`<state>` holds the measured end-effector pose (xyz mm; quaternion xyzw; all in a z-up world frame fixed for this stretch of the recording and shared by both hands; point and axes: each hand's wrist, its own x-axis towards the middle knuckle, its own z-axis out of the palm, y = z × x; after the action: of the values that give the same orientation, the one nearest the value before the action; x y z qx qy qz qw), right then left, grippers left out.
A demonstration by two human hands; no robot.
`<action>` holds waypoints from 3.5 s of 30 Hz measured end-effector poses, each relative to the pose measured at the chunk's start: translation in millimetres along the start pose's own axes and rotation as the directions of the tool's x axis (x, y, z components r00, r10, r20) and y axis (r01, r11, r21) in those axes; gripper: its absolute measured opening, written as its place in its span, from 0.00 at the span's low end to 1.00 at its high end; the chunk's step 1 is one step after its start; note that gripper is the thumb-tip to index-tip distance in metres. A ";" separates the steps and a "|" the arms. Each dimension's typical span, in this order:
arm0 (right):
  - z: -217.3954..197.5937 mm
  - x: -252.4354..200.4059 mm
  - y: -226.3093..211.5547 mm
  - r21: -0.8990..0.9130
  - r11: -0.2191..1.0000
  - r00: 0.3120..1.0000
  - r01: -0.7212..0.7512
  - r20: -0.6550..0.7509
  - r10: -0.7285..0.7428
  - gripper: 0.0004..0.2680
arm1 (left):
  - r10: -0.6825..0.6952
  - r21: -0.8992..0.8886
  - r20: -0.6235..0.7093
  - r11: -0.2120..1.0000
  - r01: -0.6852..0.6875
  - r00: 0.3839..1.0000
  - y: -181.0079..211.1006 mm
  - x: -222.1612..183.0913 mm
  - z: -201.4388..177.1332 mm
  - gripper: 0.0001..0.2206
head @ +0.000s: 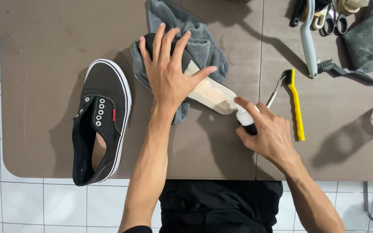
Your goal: Deep cleaning a shoe insole using cleaning solution, various brushes, and a cloth.
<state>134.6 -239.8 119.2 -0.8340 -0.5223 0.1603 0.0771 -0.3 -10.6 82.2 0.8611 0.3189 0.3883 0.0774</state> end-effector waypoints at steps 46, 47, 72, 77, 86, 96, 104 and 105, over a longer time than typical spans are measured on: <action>-47.0 92.6 52.4 0.412 0.840 0.778 0.353 -0.628 -0.019 0.22 | 0.283 -0.293 0.551 0.946 -0.136 0.785 31.4 -10.1 -26.0 0.32; -47.9 93.1 60.2 0.269 0.919 0.664 0.290 -0.748 0.010 0.17 | 0.296 -0.313 0.538 0.940 -0.140 0.789 33.7 -10.8 -26.4 0.30; -51.8 -19.6 79.5 0.301 0.886 0.932 0.353 -0.197 -0.304 0.13 | 0.334 -0.407 0.565 0.908 -0.097 0.755 26.5 -17.8 -7.1 0.39; -42.1 -4.0 88.7 0.032 0.929 0.909 0.370 -0.221 -0.354 0.13 | 0.348 -0.418 0.589 0.904 -0.093 0.729 25.5 -18.7 -3.9 0.38; -51.0 3.8 83.0 0.269 0.871 0.907 0.411 -0.026 -0.420 0.15 | 0.356 -0.408 0.581 0.906 -0.117 0.732 24.0 -20.9 0.2 0.39; -58.1 10.6 83.7 0.258 0.875 0.909 0.409 -0.028 -0.416 0.13 | 0.350 -0.417 0.624 0.905 -0.081 0.699 24.8 -14.5 -9.5 0.37; -42.2 3.6 99.3 0.076 0.934 0.927 0.350 -0.170 -0.334 0.16 | 0.315 -0.441 0.603 0.897 -0.022 0.733 11.7 -7.8 -34.4 0.27; -41.3 2.9 99.8 0.078 0.935 0.929 0.345 -0.171 -0.328 0.16 | 0.319 -0.444 0.605 0.896 -0.024 0.730 10.3 -6.9 -36.3 0.27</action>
<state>234.6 -279.7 127.8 -0.7365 -0.6407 0.1069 0.1885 -24.8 -27.0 106.8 0.9326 0.0995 0.1194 0.3257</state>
